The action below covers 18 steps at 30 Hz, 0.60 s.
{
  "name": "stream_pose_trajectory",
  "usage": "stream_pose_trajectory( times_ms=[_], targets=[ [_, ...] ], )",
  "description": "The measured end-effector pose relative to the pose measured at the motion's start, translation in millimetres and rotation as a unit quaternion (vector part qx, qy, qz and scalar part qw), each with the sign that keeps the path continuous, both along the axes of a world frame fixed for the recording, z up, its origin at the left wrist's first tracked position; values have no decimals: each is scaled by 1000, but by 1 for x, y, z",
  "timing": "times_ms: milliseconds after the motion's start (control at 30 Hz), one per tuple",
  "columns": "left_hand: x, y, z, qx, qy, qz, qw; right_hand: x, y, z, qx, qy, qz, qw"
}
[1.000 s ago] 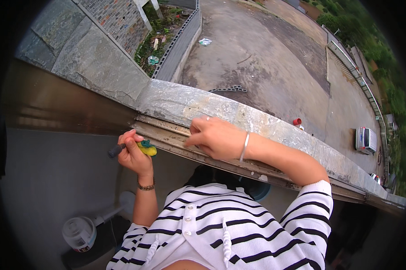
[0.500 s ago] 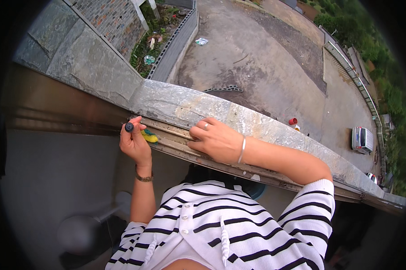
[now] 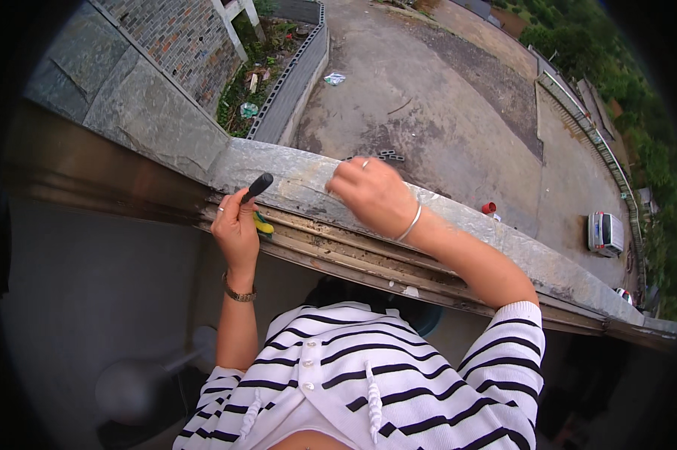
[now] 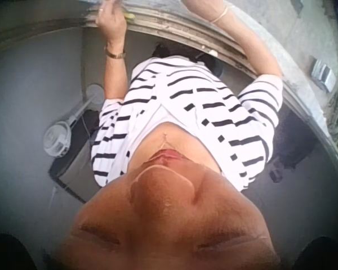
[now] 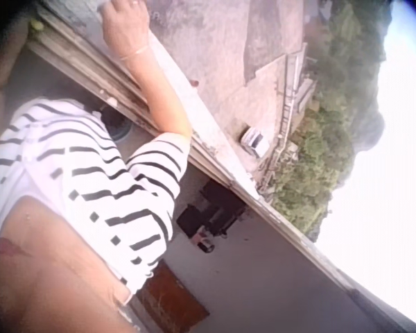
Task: The person cleans a window track using a cloth and a small brush. They wipe the track, dip the cloth in a bucket of water, and use the brush to remove debris from the track. The person also uses a screwdriver to scrape the track and continues cleaning with the cloth and brush.
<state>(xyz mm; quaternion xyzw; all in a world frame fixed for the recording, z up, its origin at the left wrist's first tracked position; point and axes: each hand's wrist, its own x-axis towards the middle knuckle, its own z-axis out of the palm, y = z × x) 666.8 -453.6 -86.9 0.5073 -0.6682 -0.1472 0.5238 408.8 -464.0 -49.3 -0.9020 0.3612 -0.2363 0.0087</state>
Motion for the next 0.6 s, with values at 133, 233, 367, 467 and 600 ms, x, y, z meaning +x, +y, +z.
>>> stream_pose_trajectory(
  times_ms=[133,233,367,467,600],
  targets=[
    [-2,0,1,12,9,10,1000,-6,-13,-6,-52,70,-37,996],
    [-2,-1,-4,6,5,14,1000,17,1,-3,83,23,87,992],
    [-2,-1,-2,2,6,17,1000,27,7,-22,65,56,119,989],
    [-1,-1,-4,-6,4,26,1000,18,15,-15,98,57,116,987],
    [-2,0,-4,-8,12,32,999,16,26,0,116,53,124,984]
  ],
)
